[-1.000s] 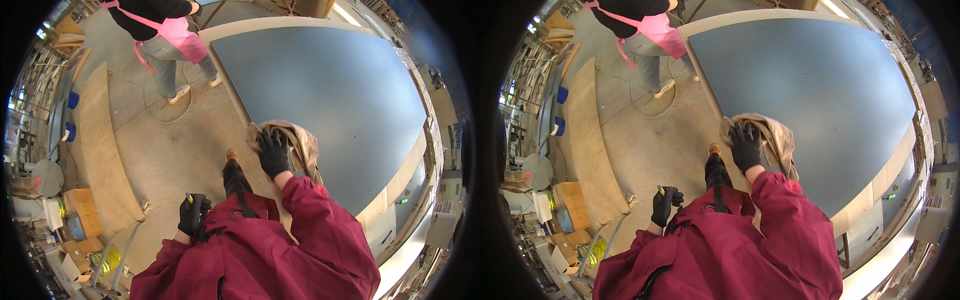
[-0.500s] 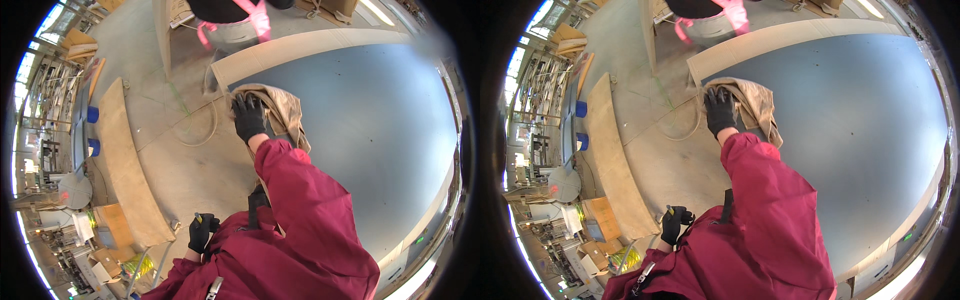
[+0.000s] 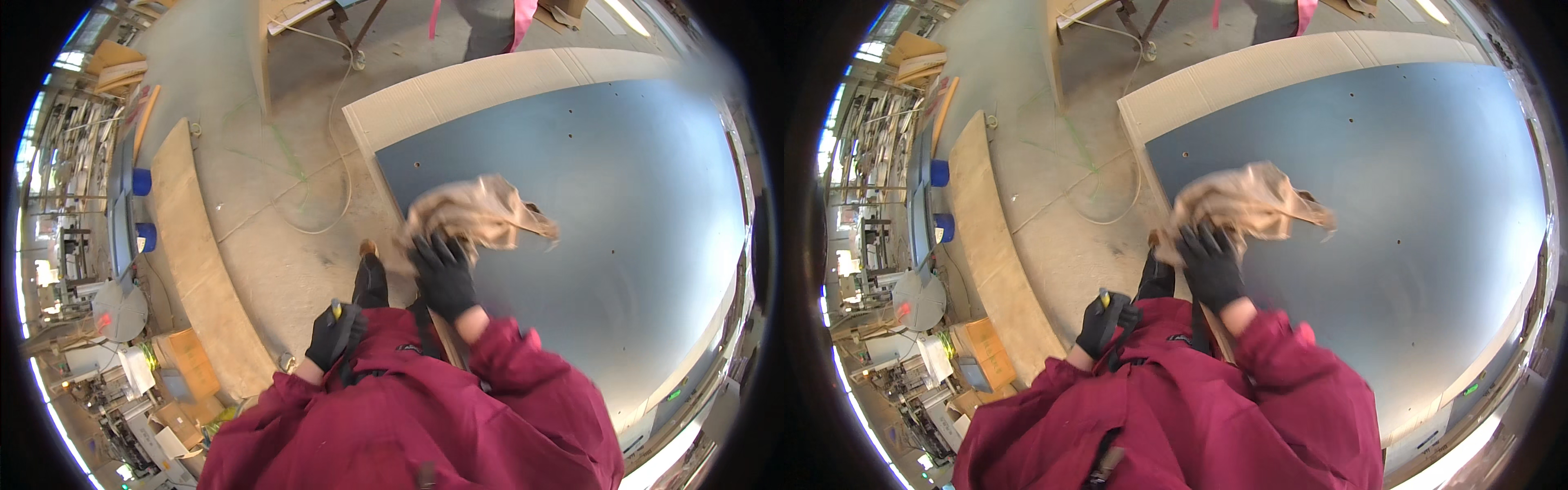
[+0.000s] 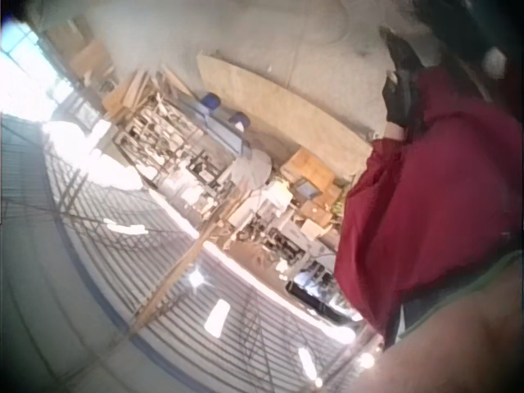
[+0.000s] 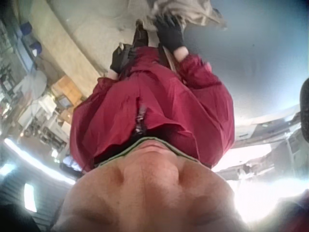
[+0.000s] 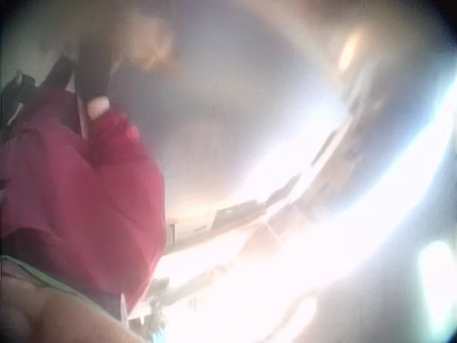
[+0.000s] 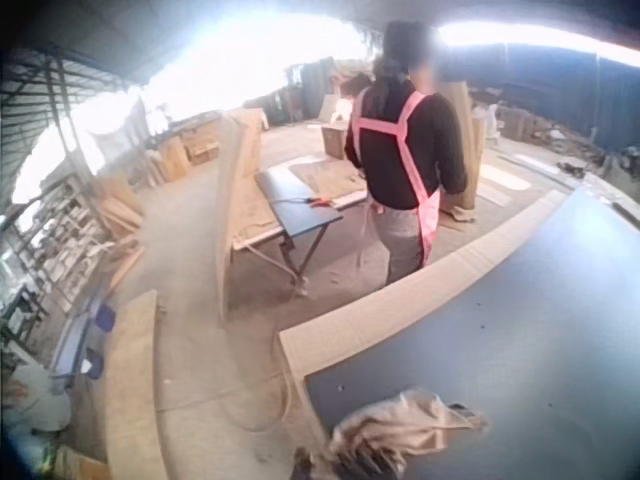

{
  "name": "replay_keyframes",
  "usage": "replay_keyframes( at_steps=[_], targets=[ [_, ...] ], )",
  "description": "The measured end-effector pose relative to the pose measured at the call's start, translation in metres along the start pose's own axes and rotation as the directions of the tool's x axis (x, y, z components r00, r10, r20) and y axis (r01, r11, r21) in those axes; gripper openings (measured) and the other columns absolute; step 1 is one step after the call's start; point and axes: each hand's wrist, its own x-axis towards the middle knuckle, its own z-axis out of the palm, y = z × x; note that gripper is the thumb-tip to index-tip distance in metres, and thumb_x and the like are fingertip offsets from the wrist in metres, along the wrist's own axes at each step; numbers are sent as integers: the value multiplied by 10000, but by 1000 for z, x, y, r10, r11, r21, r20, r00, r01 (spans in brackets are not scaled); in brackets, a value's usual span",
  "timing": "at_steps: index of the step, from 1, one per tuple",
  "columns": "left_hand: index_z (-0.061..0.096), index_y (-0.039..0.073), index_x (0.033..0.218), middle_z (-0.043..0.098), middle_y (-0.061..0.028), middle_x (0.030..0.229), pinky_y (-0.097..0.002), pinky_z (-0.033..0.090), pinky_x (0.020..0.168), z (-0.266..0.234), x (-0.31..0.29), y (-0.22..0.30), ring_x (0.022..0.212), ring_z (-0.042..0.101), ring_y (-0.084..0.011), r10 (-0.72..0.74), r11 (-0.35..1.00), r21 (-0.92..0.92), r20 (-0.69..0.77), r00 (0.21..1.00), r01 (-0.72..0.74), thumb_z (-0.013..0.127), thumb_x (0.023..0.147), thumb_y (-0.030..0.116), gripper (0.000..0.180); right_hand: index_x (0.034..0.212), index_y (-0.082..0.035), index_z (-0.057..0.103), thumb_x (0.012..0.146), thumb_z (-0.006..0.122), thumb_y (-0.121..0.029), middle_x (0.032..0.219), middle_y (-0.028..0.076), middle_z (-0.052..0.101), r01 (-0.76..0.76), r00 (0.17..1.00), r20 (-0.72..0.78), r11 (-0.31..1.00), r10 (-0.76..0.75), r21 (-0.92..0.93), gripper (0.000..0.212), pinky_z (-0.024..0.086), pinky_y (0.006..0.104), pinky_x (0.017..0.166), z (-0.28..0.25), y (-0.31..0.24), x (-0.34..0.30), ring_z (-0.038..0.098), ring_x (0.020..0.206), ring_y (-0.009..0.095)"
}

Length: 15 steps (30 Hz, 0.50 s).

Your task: The person wipes a large gray panel with a cloth, then uses a green utility knife to scrape the surface. They place a cardboard sheet over the panel and align it with a coworker. The person continues to wipe and scrape the panel while the coworker assists with positioning the cardboard.

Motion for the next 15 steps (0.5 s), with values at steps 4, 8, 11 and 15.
replay_keyframes(
  at_steps=[4,8,11,15],
  targets=[
    [560,33,969,617,-47,784,-228,464,578,17,56,43,657,577,-106,-133,978,182,140,981,106,522,931,229,203,1107,-142,604,713,637,-298,1129,78,583,-142,988,86,978,130,153,425,355,499,955,-55,-9,-103,515,1094,323],
    [546,41,957,627,-74,830,-215,458,586,47,111,96,694,592,-122,27,883,450,228,973,-129,490,947,242,208,1165,-27,532,828,606,-226,1109,159,546,-636,499,-190,506,846,583,399,385,406,934,-75,-16,-156,517,1045,315],
    [556,48,998,639,-61,848,-230,478,611,55,155,136,704,596,-95,149,865,432,263,953,-255,514,938,255,219,1303,-45,431,867,566,-279,1260,177,465,-932,73,-374,196,924,304,513,344,413,994,-54,-4,-170,451,1155,328],
    [553,59,1120,641,-41,869,-222,477,624,61,210,179,698,594,-90,330,732,486,359,873,-476,522,932,304,311,1382,-114,352,872,543,-333,1358,195,391,-988,46,-570,-47,821,-147,588,297,422,1038,-26,23,-177,357,1261,348]
  ],
)
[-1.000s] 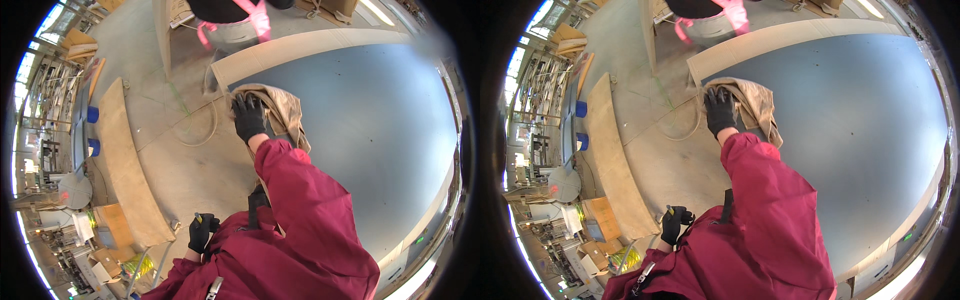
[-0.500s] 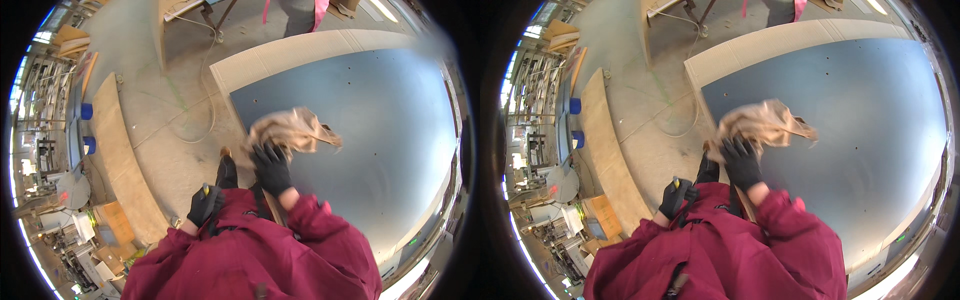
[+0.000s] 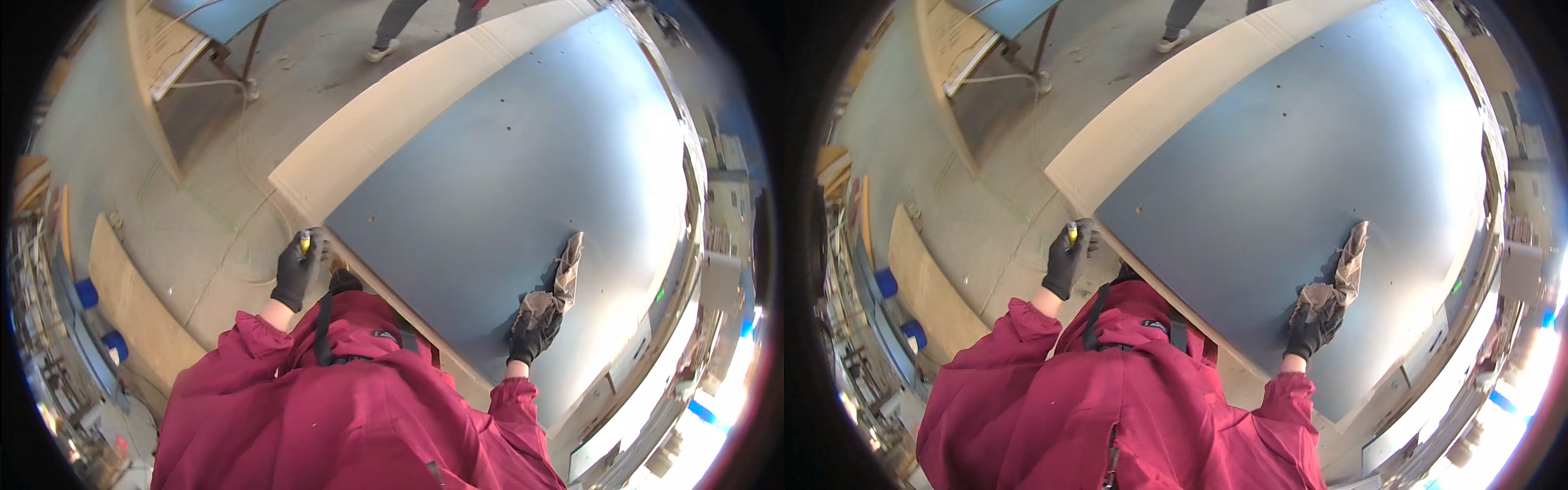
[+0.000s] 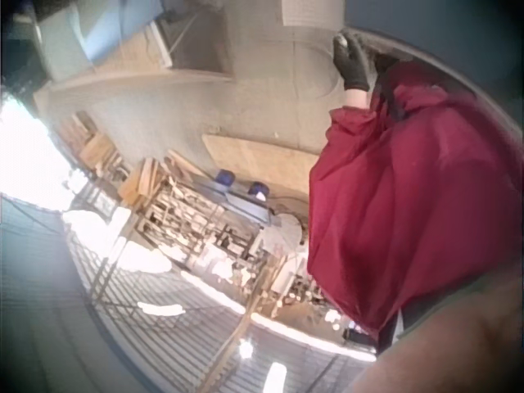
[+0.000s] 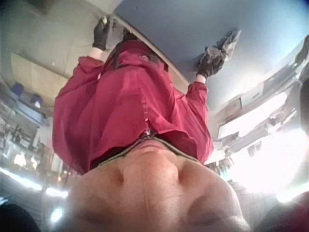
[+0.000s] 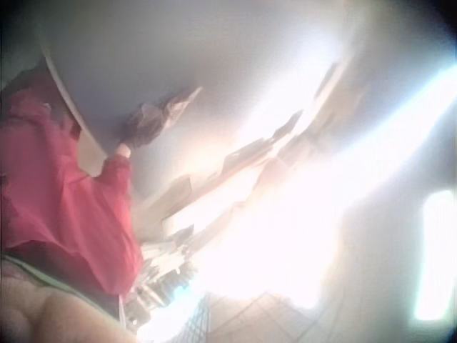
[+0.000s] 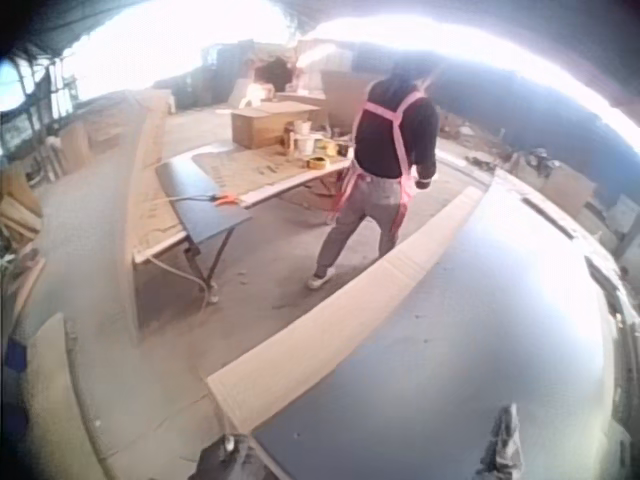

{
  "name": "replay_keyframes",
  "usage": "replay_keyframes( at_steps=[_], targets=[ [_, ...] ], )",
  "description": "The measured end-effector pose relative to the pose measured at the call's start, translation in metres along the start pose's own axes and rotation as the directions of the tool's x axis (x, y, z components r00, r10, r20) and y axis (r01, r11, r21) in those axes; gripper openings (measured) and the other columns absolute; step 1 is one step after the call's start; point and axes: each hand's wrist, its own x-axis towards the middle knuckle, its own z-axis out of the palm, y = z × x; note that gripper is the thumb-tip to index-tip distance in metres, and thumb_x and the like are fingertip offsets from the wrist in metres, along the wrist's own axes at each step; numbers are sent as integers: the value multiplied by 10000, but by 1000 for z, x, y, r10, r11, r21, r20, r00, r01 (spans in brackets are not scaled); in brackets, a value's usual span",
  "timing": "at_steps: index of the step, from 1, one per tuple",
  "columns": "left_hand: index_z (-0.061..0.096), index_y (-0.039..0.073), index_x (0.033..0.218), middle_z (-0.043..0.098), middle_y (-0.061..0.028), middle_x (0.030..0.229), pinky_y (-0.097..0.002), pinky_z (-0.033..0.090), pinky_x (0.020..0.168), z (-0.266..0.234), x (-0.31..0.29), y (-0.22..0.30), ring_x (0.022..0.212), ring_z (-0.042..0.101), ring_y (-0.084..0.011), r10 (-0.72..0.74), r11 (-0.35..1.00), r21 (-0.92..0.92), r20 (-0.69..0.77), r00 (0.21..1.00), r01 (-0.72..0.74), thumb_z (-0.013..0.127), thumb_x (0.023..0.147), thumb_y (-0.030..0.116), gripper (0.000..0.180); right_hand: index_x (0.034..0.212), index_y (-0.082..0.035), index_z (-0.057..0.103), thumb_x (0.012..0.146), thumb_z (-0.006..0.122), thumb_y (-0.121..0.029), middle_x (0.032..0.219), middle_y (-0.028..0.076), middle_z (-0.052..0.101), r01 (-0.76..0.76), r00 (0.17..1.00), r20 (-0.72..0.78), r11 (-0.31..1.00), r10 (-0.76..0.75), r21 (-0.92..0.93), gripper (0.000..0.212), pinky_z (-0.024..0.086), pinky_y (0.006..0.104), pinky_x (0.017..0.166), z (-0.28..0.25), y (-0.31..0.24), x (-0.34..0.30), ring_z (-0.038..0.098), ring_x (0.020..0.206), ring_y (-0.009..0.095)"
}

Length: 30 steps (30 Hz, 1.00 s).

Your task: The person wipes a large gray panel with a cloth, then uses a green utility knife to scrape the surface. They place a cardboard sheet over the panel and align it with a coworker. The person continues to wipe and scrape the panel while the coworker assists with positioning the cardboard.

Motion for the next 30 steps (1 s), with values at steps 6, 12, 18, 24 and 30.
replay_keyframes(
  at_steps=[6,12,18,24,30],
  targets=[
    [529,47,1179,651,-86,891,-300,502,706,0,55,7,787,635,-167,121,905,393,127,984,-162,504,933,313,363,1428,-170,265,888,350,-535,1443,121,319,-580,810,16,805,586,-125,657,308,412,1036,17,5,80,377,1279,293],
    [551,48,1159,605,-45,783,-272,477,611,1,50,15,651,575,-111,-243,948,248,167,955,198,513,925,313,355,1383,-132,348,807,545,-465,1414,140,349,-720,660,-96,664,745,203,693,348,380,1001,36,-4,224,419,1235,285],
    [588,38,1105,600,-22,820,-251,471,572,0,51,29,660,551,-98,-289,885,399,64,955,241,548,910,272,307,1344,-109,402,864,340,-613,1379,136,406,-509,858,-63,860,509,10,699,310,433,1021,82,-70,404,405,1235,334],
    [559,13,1142,610,-49,945,-218,465,630,3,42,46,763,547,-80,-289,889,387,61,955,244,537,921,230,310,1329,-160,442,872,365,-547,1365,158,421,121,990,-91,987,-112,106,604,265,421,1057,115,-215,507,352,1285,339],
    [537,18,1174,557,6,815,-192,444,563,-3,55,56,626,508,-54,-405,866,371,125,906,336,520,934,303,373,1271,-142,486,853,492,-418,1257,146,523,484,865,-219,866,-452,127,501,348,431,984,86,-335,391,493,1151,321]
  ],
)
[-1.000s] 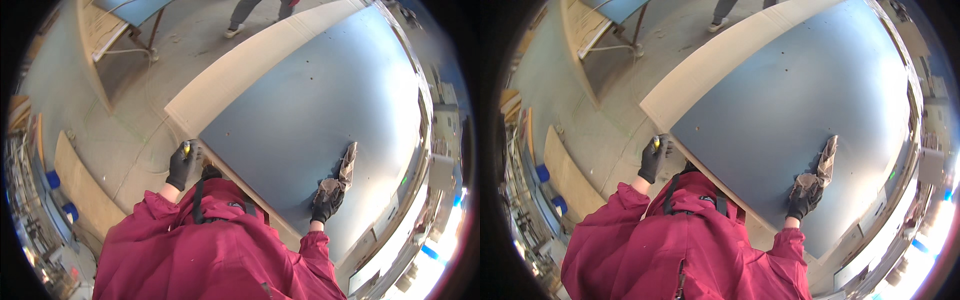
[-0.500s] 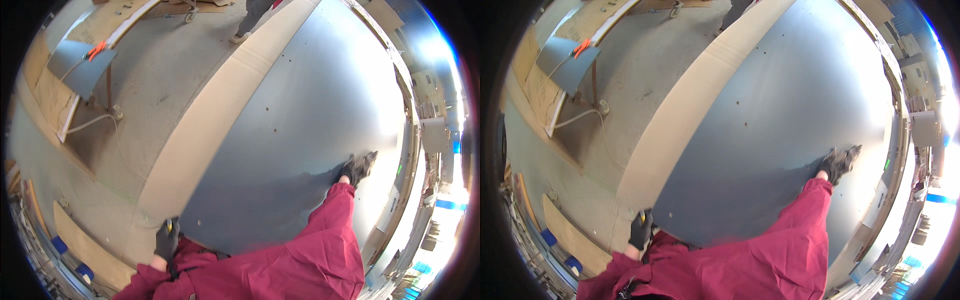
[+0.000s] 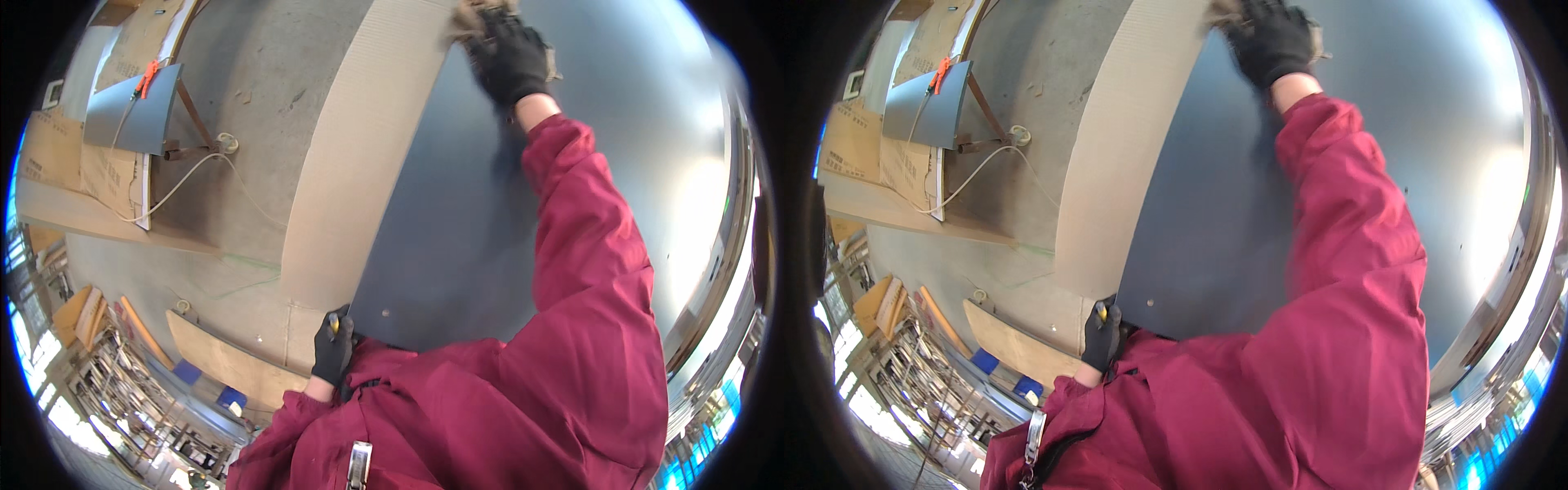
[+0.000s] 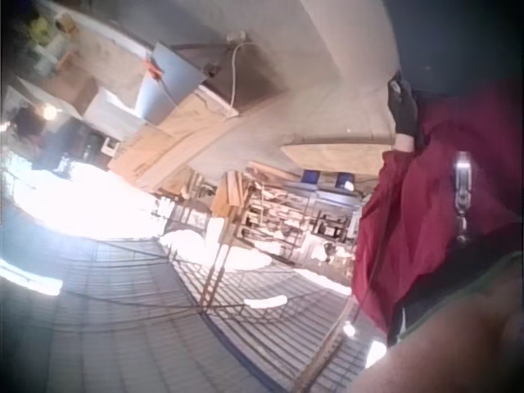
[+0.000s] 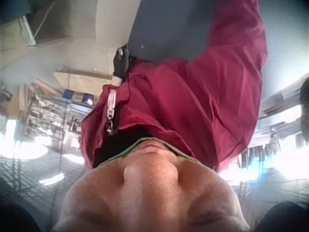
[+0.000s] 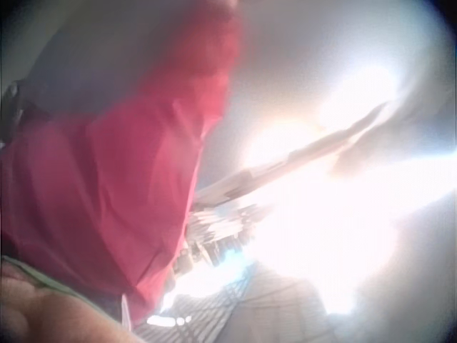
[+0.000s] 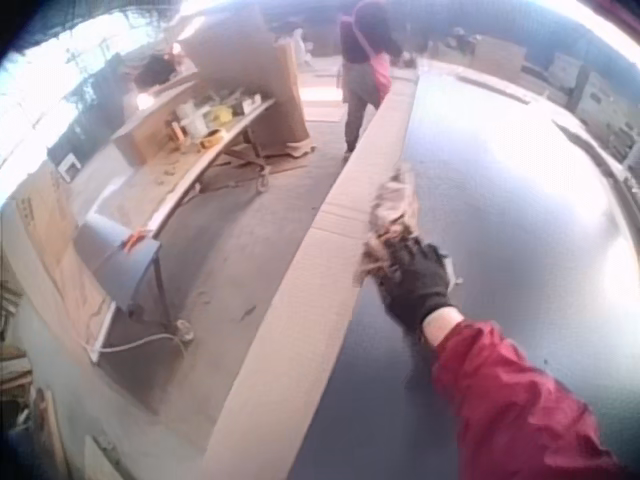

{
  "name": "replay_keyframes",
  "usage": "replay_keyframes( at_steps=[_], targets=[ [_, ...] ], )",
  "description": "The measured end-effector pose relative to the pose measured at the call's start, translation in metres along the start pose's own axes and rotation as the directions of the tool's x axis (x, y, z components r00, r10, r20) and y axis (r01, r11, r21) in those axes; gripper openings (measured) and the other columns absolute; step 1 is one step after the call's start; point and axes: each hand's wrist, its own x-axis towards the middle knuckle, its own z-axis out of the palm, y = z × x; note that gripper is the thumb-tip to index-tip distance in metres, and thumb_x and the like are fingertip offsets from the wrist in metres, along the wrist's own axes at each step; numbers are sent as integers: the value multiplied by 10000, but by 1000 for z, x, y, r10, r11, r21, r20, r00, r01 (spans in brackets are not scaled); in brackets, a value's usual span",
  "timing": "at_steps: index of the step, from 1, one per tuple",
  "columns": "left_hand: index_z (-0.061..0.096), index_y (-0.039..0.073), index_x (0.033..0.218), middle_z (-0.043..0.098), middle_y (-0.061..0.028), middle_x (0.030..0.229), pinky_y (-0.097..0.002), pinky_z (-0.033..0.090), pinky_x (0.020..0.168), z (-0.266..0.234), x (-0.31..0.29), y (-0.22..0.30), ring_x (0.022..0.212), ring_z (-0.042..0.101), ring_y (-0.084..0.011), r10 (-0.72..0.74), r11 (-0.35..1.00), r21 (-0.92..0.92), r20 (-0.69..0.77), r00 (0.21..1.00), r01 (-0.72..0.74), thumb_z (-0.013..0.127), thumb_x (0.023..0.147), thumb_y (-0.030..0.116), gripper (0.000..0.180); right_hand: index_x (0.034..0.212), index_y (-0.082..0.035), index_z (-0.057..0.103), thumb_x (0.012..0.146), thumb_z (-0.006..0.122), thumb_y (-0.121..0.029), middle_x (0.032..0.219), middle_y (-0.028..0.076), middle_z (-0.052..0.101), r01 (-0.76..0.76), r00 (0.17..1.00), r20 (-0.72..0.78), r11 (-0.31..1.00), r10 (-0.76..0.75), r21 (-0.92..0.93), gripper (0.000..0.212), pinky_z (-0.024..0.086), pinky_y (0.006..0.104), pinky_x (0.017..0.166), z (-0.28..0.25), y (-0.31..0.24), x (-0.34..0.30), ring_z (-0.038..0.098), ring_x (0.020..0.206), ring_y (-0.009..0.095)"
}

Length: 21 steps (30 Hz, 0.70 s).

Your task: The person wipes a large gray panel with a cloth, then uses a green utility knife to scrape the surface. They place a cardboard sheet over the panel and align it with a coworker. The person continues to wipe and scrape the panel while the coworker assists with positioning the cardboard.

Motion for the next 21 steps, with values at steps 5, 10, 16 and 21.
replay_keyframes(
  at_steps=[5,10,16,21],
  targets=[
    [485,13,1231,596,-33,860,-192,454,590,-15,12,11,681,557,-76,13,997,67,166,986,-24,501,927,400,492,1252,-173,511,854,473,-321,1309,84,486,148,978,123,977,-167,151,426,258,435,1042,-51,-128,-104,416,1232,246],
    [437,-8,1250,618,-97,916,-228,478,679,-53,1,6,782,589,-123,126,986,-139,278,952,-90,500,944,307,444,1155,-130,571,803,494,-215,1206,92,557,129,953,203,906,-227,404,370,270,427,1037,-102,-242,-217,444,1203,261],
    [476,5,1197,629,-86,920,-253,496,672,-109,-9,-22,772,599,-127,372,925,-155,203,905,-346,495,948,298,385,1043,-104,611,759,563,-182,1047,87,621,125,935,167,731,-313,670,298,343,392,994,-124,-319,-320,544,1060,242],
    [543,5,1100,625,-69,829,-252,492,611,-128,-7,-30,686,596,-131,449,884,-195,105,887,-424,526,928,337,374,1160,-14,534,901,480,-185,1034,176,603,-505,705,645,432,-294,748,316,466,381,826,-162,-333,-365,585,951,352]
  ],
)
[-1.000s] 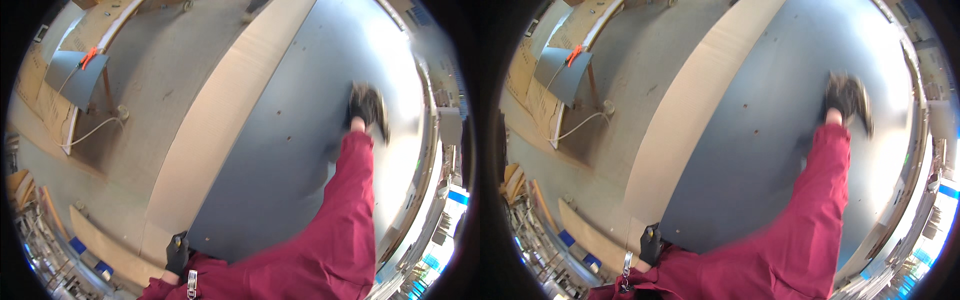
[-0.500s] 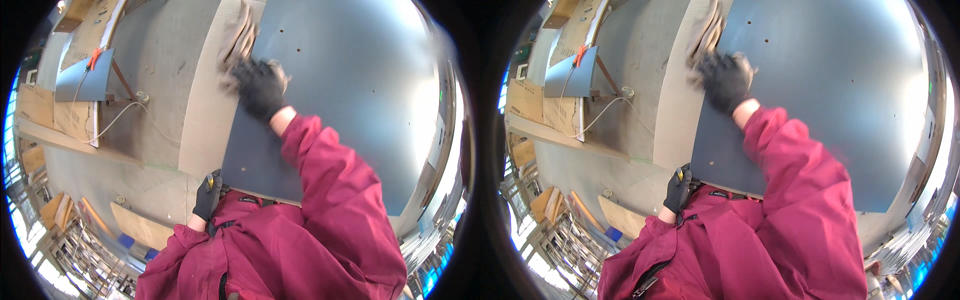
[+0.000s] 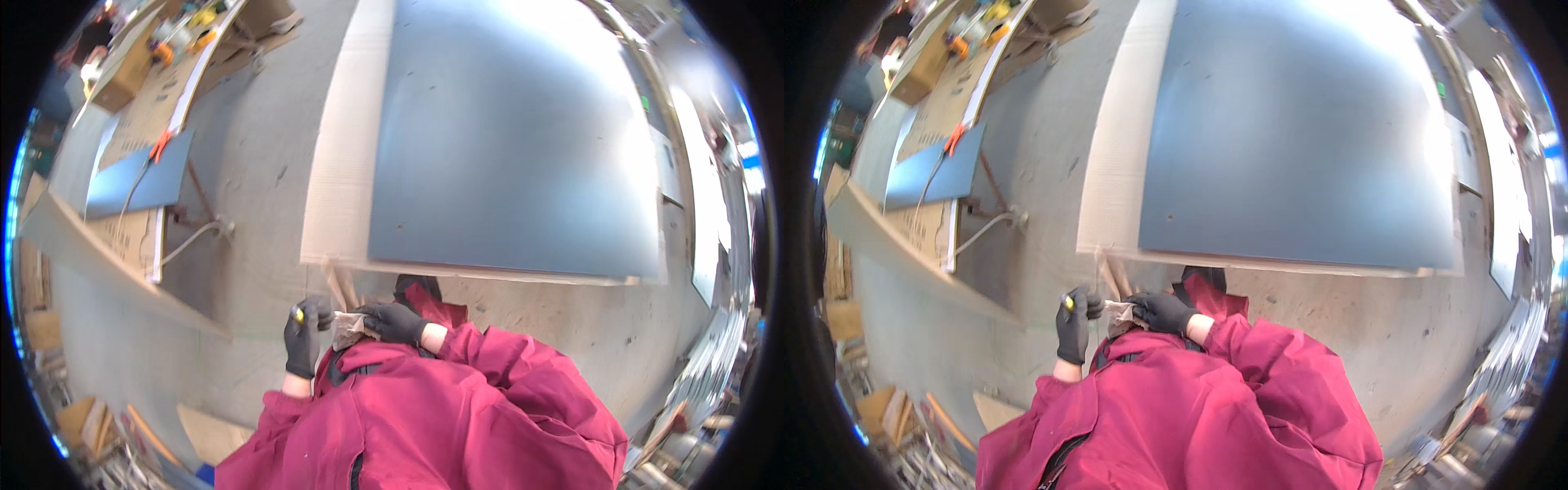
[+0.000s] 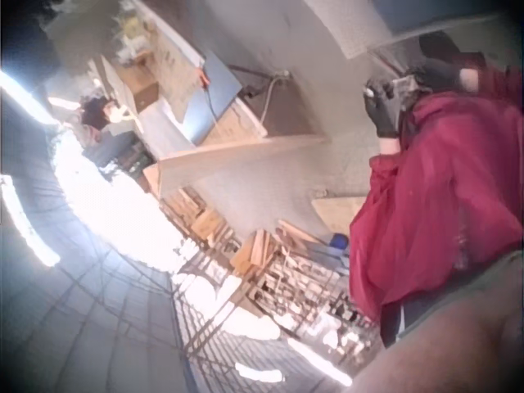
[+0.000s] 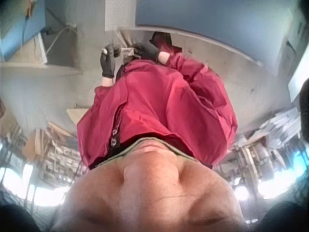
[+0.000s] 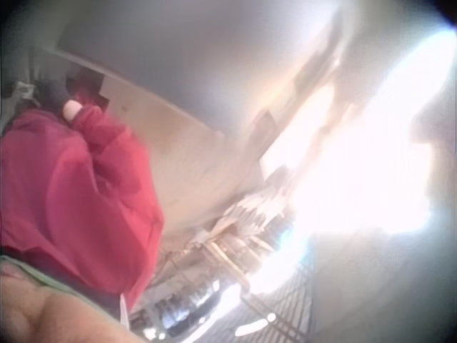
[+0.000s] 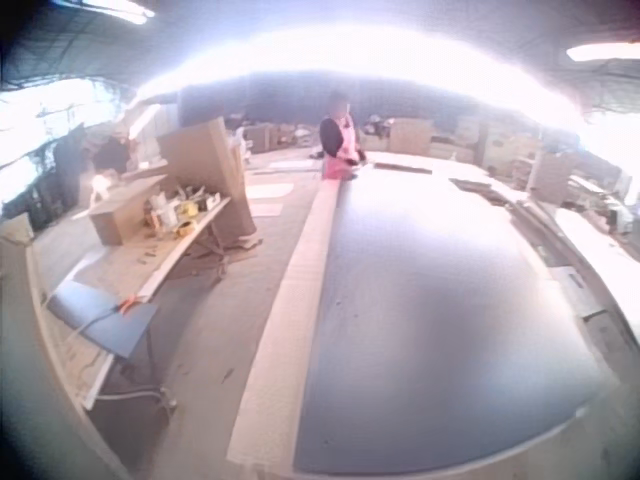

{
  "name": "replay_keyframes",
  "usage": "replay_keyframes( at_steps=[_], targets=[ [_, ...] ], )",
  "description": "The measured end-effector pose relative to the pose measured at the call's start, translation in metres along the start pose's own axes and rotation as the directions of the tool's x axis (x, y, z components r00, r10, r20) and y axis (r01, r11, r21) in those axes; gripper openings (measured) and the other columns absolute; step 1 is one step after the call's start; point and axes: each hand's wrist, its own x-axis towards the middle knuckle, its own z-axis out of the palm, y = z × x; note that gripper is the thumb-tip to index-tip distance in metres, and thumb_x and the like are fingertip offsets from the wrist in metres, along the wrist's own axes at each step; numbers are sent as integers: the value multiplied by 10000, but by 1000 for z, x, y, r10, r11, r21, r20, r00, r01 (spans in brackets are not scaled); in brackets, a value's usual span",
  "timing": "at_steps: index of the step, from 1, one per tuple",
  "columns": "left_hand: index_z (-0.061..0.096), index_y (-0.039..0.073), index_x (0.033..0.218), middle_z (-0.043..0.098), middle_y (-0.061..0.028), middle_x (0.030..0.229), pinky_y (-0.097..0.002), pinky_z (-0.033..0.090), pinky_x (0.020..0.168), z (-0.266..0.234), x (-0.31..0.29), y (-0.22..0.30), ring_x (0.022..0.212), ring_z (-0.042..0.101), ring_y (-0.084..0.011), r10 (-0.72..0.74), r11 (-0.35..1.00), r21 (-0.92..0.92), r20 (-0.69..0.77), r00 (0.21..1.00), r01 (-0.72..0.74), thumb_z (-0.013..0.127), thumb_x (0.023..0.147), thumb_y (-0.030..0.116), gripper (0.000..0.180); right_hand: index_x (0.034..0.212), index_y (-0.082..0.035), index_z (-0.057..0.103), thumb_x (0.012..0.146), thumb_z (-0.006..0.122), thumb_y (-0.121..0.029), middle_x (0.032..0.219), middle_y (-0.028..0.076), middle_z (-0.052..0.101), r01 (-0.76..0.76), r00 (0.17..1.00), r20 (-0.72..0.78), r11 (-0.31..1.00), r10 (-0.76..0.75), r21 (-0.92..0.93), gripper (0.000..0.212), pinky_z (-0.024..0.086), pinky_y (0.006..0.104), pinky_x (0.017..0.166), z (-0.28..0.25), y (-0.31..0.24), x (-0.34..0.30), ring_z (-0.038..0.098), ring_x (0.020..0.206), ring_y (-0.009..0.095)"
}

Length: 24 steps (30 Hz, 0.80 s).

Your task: The person wipes a large gray panel with a cloth, then uses a green utility knife to scrape the surface. They place a cardboard sheet over the panel and align it with a coworker. The person continues to wipe and scrape the panel while the coworker assists with positioning the cardboard.

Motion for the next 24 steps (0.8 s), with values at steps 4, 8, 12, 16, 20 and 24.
replay_keyframes(
  at_steps=[4,8,12,16,20,24],
  targets=[
    [551,-1,1085,529,-29,565,-236,399,463,2,8,12,484,506,-100,-17,995,94,15,1000,15,533,925,330,368,1140,-27,547,901,483,-238,1035,204,600,206,878,-444,978,-178,14,325,453,409,826,-51,-13,-21,576,942,376],
    [551,8,1113,467,-9,479,-239,317,369,17,17,13,357,402,-89,-41,992,120,136,990,25,553,918,275,330,1053,-19,561,905,468,-214,822,133,586,141,870,-492,963,-10,229,262,458,360,752,-91,-15,-49,593,825,267],
    [534,33,1145,578,-63,632,-241,425,445,35,37,2,470,538,-130,-67,997,49,208,976,58,533,923,210,284,935,-28,579,913,430,-193,724,77,543,230,739,-657,972,-148,40,224,440,339,731,-106,21,-73,533,748,156],
    [504,41,1172,621,-115,1031,-310,525,728,67,73,-6,897,628,-210,-85,993,-64,241,967,103,500,931,188,282,903,-15,614,906,453,-200,833,117,591,-113,462,-878,990,127,83,246,429,355,682,-129,95,-128,534,726,243],
    [502,81,1154,593,-61,1093,-353,494,803,104,94,-14,1003,578,-195,-202,970,-96,181,963,222,495,922,280,305,1013,-40,603,883,492,-240,923,127,631,-545,227,-974,831,17,-113,263,466,370,702,-184,174,-221,582,801,267],
    [520,126,1074,614,-48,954,-320,519,694,124,98,-28,849,609,-186,-344,875,-331,88,935,353,501,888,373,310,971,-102,627,866,519,-418,894,46,629,318,124,-679,620,724,718,349,465,343,707,-216,216,-280,558,794,205]
  ],
)
